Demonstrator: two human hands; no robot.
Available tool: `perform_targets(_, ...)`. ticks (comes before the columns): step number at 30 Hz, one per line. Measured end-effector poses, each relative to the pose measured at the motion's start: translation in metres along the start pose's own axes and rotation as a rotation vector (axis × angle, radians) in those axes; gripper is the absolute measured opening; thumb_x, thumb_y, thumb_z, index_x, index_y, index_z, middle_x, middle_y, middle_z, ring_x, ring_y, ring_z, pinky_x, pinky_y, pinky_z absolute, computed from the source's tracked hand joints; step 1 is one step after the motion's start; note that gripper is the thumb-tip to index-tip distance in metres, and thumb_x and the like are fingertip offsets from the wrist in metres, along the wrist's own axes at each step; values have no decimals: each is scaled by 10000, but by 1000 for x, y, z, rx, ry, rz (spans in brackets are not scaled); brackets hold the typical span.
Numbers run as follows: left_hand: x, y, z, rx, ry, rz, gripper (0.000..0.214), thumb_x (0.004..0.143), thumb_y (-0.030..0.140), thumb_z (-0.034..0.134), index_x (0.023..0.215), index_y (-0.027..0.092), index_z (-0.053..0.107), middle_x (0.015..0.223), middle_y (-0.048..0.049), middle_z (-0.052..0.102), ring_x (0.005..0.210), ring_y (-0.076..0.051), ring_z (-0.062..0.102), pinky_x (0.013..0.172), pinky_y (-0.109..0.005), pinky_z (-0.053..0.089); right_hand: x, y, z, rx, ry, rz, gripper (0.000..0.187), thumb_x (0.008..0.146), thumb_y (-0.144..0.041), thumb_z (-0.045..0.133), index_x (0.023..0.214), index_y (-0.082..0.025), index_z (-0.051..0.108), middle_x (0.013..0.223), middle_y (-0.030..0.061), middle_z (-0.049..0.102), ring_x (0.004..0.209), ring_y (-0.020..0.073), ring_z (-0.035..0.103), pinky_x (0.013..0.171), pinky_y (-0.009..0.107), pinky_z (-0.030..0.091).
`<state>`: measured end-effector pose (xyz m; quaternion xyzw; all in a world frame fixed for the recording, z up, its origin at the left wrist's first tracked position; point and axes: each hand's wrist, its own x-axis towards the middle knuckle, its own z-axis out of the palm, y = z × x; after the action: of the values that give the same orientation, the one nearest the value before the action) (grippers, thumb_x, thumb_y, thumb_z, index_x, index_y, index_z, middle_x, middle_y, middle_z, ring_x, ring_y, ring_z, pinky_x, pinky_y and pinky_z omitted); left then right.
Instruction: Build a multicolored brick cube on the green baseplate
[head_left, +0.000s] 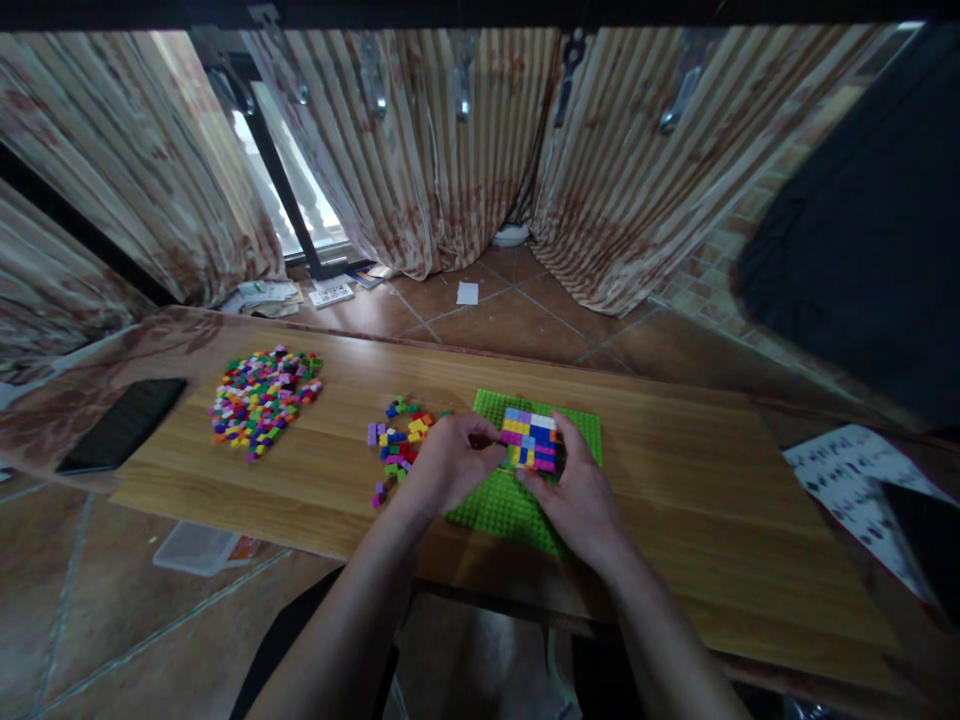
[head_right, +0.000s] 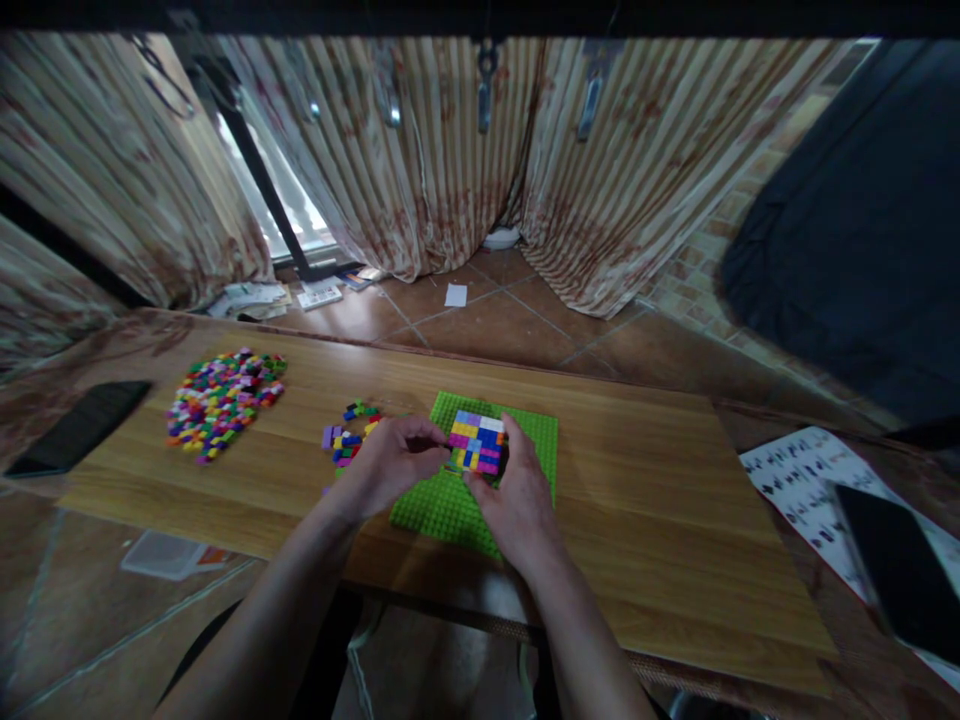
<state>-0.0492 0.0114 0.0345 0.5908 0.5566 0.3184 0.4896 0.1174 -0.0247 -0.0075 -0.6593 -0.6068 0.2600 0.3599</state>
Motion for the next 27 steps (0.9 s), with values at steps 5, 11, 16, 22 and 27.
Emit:
perform_targets(5, 2, -7, 3, -215, -52, -63, 89, 665, 209, 697, 688, 140, 646, 514, 35, 569, 453, -77, 475, 463, -199, 341, 0, 1, 0, -9, -6, 9, 769, 758, -381, 637, 1450, -195, 360, 1377, 170, 542, 1242, 317, 546, 1022, 530, 433)
perform_targets(11, 3, -14, 6, -535, -76, -239, 290, 544, 232, 830, 709, 139, 611, 482, 55, 549, 412, -65, 481, 450, -199, 398, -1, 1, 1, -22, 13, -12, 760, 763, -387, 627, 1449, -193, 366, 1385, 170, 539, 1247, 318, 543, 1026, 534, 427)
perform_targets(16, 4, -17, 10, -658, -64, -340, 336, 502, 197, 864, 712, 140, 608, 483, 60, 540, 394, -55, 467, 440, -201, 422, -2, -1, 2, -36, 13, 10, 761, 757, -392, 628, 1443, -179, 378, 1366, 175, 552, 1221, 325, 562, 1008, 529, 446)
perform_targets(22, 4, -17, 15, -746, -42, -336, 330, 514, 162, 856, 726, 133, 604, 507, 57, 541, 425, -55, 486, 484, -215, 467, -1, 3, 4, -27, 36, -23, 746, 754, -364, 643, 1439, -212, 388, 1366, 151, 559, 1218, 320, 566, 1002, 533, 450)
perform_targets(27, 1, -18, 17, -721, -14, -297, 353, 528, 245, 873, 727, 137, 603, 572, 39, 579, 437, -56, 500, 477, -211, 435, 0, 2, 4, -28, 23, -9, 757, 747, -374, 641, 1438, -202, 384, 1372, 160, 551, 1234, 325, 552, 1011, 541, 440)
